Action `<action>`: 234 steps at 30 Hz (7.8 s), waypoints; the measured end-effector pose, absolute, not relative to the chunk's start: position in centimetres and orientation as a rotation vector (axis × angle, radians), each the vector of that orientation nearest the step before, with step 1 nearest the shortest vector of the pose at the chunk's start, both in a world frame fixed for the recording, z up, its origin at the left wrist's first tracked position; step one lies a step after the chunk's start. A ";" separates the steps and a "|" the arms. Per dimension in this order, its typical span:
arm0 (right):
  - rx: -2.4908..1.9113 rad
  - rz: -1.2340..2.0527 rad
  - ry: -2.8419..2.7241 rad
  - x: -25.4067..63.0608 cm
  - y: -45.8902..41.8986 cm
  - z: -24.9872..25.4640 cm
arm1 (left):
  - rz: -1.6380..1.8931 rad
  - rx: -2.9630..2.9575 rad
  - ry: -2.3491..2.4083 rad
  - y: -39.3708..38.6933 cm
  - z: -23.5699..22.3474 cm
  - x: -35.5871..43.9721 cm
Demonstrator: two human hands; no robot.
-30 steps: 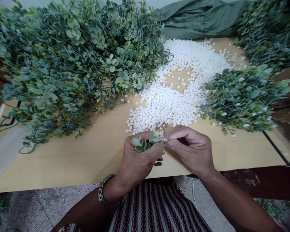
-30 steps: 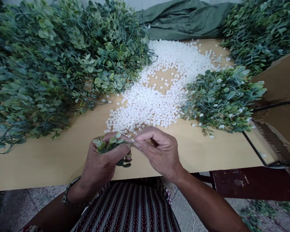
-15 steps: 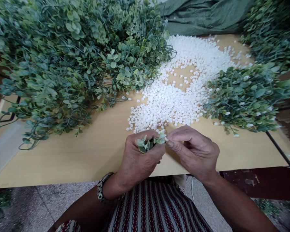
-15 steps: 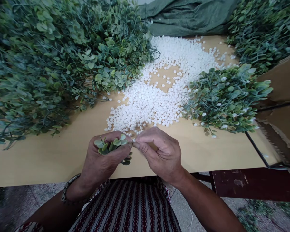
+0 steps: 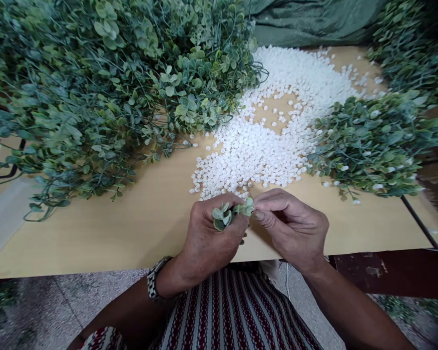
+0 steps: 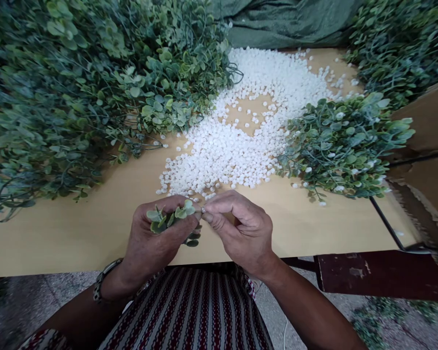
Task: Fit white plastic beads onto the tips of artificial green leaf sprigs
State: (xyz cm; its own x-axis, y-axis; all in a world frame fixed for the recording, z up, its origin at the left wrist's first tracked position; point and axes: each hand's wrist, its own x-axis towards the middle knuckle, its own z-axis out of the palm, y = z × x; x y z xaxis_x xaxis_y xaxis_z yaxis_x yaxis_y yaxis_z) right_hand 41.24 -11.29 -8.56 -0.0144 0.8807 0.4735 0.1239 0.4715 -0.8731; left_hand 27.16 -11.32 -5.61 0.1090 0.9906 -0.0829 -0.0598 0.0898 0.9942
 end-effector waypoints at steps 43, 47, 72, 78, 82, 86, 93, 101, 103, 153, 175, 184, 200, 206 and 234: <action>-0.969 0.841 -1.778 42.8 -9.8 -6.1 | 0.862 1.139 1.046 -10.7 -5.6 26.9; -0.994 0.842 -1.770 43.7 -9.5 -6.3 | 0.975 1.062 1.059 -10.8 -6.1 26.4; -0.870 0.051 -2.528 43.9 -8.5 -8.9 | 1.092 0.787 1.229 -10.1 -5.8 25.7; -0.920 0.176 -2.394 43.8 -8.7 -8.8 | 1.033 0.781 1.157 -9.9 -5.8 25.6; -1.025 0.583 -2.005 43.8 -9.0 -7.4 | 1.011 0.818 1.166 -10.0 -5.6 26.0; -1.010 0.851 -1.705 43.1 -9.4 -7.2 | 1.015 0.838 1.150 -10.4 -5.4 26.5; -0.936 1.188 -1.407 42.1 -10.1 -8.4 | 1.052 0.865 1.115 -10.7 -5.5 27.0; -0.885 1.233 -1.295 41.8 -10.7 -8.9 | 1.053 0.868 1.095 -10.9 -5.9 27.1; -0.883 1.229 -1.290 41.8 -10.8 -9.0 | 1.052 0.869 1.081 -10.9 -5.9 27.1; -0.980 0.249 -1.802 42.0 -12.1 -9.5 | 1.175 1.157 1.048 -10.9 -6.8 28.2; -0.912 0.775 -2.004 43.7 -12.1 -5.7 | 0.899 1.131 0.926 -11.9 -5.9 26.2; -1.055 0.403 -2.212 44.8 -9.0 -6.8 | 0.896 0.999 1.007 -11.4 -6.4 25.6; -1.154 0.513 -2.058 44.2 -8.8 -6.8 | 0.961 0.814 0.953 -11.5 -6.9 25.6; -1.071 0.948 -1.717 43.1 -10.6 -6.8 | 1.040 0.896 0.962 -11.5 -7.0 25.8; -1.071 1.124 -1.215 42.6 -12.7 -7.8 | 0.926 0.844 0.986 -11.6 -6.0 27.8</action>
